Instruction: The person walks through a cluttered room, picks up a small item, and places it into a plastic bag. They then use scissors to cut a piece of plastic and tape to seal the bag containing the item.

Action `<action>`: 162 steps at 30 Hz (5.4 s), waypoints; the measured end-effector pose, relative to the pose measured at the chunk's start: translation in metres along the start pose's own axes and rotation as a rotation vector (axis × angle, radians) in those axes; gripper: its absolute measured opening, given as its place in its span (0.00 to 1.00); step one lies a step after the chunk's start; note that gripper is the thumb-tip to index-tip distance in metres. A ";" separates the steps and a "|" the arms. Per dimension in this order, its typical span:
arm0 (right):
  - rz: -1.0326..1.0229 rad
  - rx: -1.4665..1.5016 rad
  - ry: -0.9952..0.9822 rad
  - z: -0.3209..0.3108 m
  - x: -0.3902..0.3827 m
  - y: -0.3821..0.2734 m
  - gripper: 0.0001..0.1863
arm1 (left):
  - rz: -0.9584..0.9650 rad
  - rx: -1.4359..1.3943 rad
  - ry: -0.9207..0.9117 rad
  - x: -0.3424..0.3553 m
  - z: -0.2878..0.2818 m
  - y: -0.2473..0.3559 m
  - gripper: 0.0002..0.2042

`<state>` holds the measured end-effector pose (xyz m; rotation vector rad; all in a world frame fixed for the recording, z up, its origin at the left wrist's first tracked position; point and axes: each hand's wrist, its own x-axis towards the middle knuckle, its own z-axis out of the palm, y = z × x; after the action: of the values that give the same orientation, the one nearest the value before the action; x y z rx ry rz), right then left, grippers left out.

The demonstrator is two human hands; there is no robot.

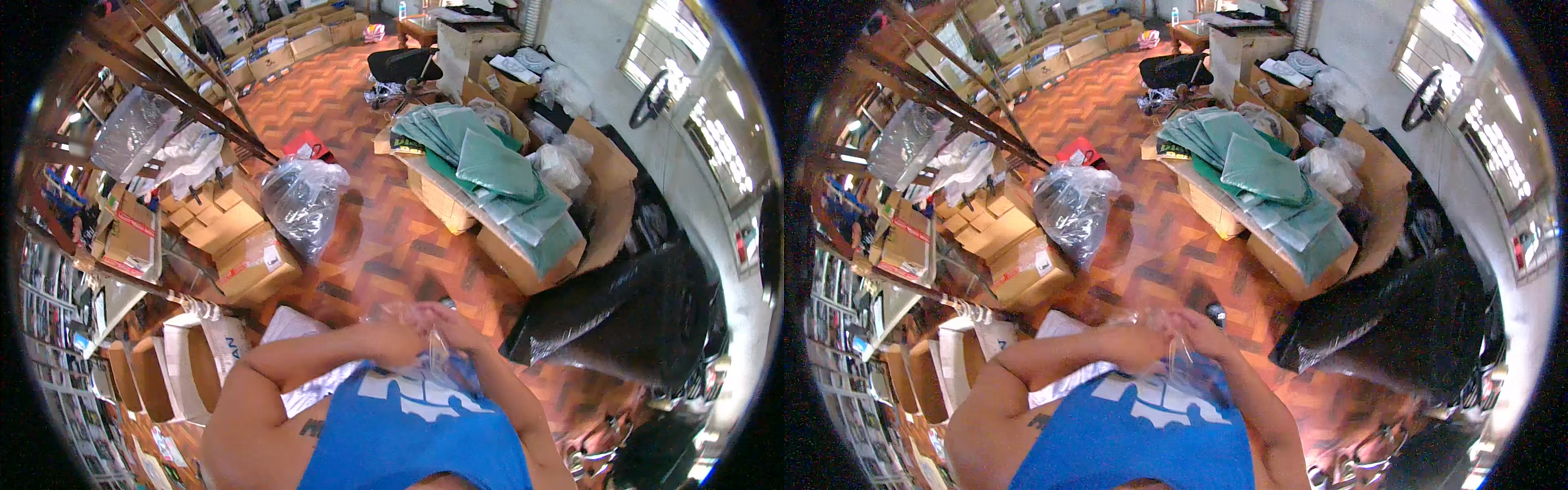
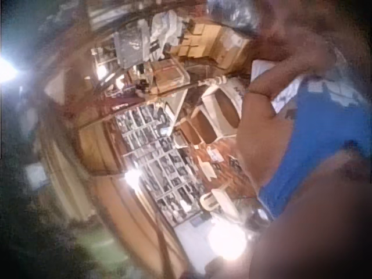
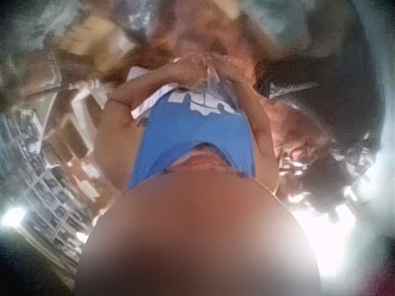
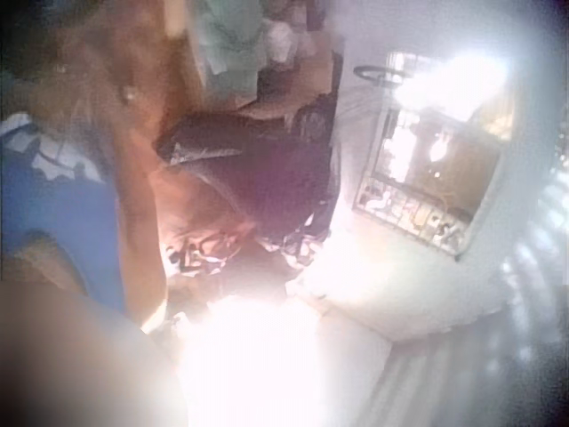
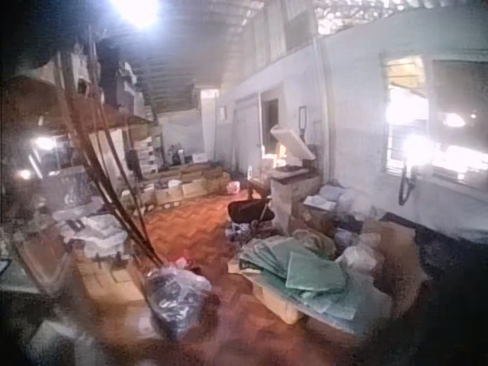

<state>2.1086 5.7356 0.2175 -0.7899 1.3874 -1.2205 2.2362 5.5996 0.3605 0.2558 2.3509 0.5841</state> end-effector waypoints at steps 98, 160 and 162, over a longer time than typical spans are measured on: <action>-0.808 -0.802 1.247 -1.255 2.307 -1.112 0.10 | 1.090 0.214 0.531 0.676 -2.245 -1.928 0.13; 0.414 -0.769 1.073 -2.853 2.495 -1.083 0.06 | 0.988 0.307 0.209 2.115 -3.035 -1.868 0.07; 0.467 -0.607 1.260 -2.877 2.482 -1.087 0.07 | 1.114 0.292 0.087 2.161 -3.065 -1.830 0.06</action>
<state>-1.3531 3.8298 0.2565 0.0739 2.8477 -0.8813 -1.4634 3.6718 0.2557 1.7469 2.1979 0.7294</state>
